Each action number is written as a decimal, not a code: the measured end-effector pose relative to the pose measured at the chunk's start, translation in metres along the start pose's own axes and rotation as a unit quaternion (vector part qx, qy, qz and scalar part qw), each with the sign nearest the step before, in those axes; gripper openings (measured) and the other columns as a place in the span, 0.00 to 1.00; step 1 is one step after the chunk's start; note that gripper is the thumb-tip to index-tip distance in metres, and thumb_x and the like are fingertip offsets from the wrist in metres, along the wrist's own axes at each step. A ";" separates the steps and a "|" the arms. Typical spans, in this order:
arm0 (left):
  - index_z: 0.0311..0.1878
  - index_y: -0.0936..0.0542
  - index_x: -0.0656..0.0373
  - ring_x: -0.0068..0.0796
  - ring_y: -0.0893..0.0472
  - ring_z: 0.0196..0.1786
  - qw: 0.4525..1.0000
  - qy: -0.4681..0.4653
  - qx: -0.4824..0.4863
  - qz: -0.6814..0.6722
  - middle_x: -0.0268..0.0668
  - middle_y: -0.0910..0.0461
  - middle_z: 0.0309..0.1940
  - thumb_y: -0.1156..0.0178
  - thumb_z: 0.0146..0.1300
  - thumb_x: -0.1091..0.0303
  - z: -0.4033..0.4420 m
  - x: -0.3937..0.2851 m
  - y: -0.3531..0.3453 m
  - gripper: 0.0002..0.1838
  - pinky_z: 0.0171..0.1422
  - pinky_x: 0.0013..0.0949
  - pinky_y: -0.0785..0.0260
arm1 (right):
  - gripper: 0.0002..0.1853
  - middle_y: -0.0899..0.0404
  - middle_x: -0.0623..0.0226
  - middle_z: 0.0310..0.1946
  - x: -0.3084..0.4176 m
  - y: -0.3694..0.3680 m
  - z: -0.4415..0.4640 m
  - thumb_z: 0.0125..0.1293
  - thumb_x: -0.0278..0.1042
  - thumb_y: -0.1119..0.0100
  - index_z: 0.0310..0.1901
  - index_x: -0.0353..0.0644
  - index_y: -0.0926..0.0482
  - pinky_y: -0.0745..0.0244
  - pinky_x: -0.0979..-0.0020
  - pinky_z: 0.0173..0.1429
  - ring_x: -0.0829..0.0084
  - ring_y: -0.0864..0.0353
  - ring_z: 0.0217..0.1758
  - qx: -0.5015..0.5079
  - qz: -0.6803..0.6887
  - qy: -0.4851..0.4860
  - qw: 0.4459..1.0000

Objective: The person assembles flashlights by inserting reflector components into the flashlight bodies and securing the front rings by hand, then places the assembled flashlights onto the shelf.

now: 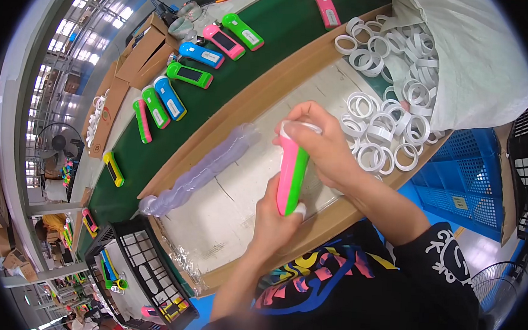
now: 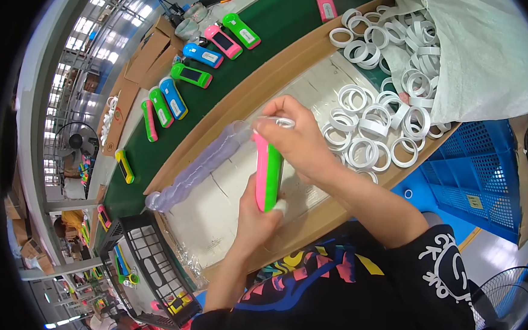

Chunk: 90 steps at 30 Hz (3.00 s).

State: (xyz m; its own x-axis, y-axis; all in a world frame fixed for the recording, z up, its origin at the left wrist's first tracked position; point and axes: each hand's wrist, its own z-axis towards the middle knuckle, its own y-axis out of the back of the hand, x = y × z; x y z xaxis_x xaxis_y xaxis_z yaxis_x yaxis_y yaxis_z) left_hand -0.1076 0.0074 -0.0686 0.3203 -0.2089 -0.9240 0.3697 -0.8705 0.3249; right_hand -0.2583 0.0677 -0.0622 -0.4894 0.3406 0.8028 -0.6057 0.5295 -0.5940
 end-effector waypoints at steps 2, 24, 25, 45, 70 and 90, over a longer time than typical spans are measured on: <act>0.60 0.35 0.61 0.37 0.19 0.38 0.997 -0.049 -0.023 0.053 0.44 0.20 0.37 0.38 0.48 0.76 0.014 0.008 0.000 0.33 0.46 0.36 0.28 | 0.15 0.24 0.61 0.40 0.003 0.003 0.009 0.63 0.34 0.43 0.48 0.41 0.33 0.27 0.67 0.51 0.67 0.21 0.45 -0.050 -0.038 -0.011 0.998; 0.55 0.33 0.59 0.18 0.28 0.33 0.966 0.047 0.132 -0.218 0.29 0.28 0.33 0.36 0.49 0.79 0.014 -0.039 -0.009 0.28 0.38 0.24 0.33 | 0.15 0.24 0.59 0.38 0.034 0.013 -0.005 0.58 0.34 0.38 0.43 0.44 0.33 0.29 0.59 0.60 0.59 0.22 0.50 0.006 0.185 0.062 0.981; 0.55 0.32 0.59 0.18 0.28 0.32 0.898 0.122 0.218 -0.363 0.29 0.28 0.32 0.36 0.48 0.79 0.008 -0.031 -0.004 0.28 0.36 0.23 0.33 | 0.16 0.25 0.58 0.38 0.026 0.015 -0.005 0.57 0.38 0.38 0.42 0.44 0.34 0.29 0.58 0.60 0.58 0.22 0.50 0.058 0.246 0.055 0.966; 0.66 0.43 0.60 0.44 0.22 0.50 0.970 -0.146 -0.047 0.187 0.52 0.25 0.48 0.35 0.56 0.59 0.133 -0.028 0.047 0.39 0.51 0.38 0.30 | 0.19 0.30 0.54 0.44 0.034 0.057 -0.011 0.50 0.40 0.32 0.40 0.38 0.25 0.33 0.58 0.51 0.52 0.32 0.50 -0.058 -0.748 0.159 0.641; 0.62 0.32 0.30 0.58 0.49 0.68 0.830 0.077 -0.144 0.533 0.45 0.34 0.61 0.41 0.55 0.48 0.365 -0.005 0.079 0.29 0.63 0.66 0.47 | 0.26 0.33 0.53 0.49 0.047 0.062 -0.026 0.33 0.43 0.27 0.35 0.40 0.25 0.38 0.54 0.59 0.50 0.36 0.59 0.158 -0.781 0.045 0.603; 0.60 0.29 0.28 0.56 0.32 0.60 0.715 0.205 -0.154 0.650 0.48 0.39 0.60 0.39 0.54 0.64 0.124 0.085 0.248 0.28 0.64 0.60 0.43 | 0.28 0.38 0.48 0.59 0.028 0.033 0.007 0.50 0.37 0.31 0.53 0.38 0.27 0.27 0.65 0.52 0.54 0.27 0.53 0.145 -0.568 0.032 0.809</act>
State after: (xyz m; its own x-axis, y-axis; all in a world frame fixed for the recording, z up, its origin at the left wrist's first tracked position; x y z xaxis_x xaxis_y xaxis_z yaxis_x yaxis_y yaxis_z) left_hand -0.0970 -0.2821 -0.0915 0.7736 -0.5489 0.3166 -0.3192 0.0940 0.9430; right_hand -0.2962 0.0893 -0.0593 0.5153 -0.1938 0.8348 -0.7676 0.3288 0.5501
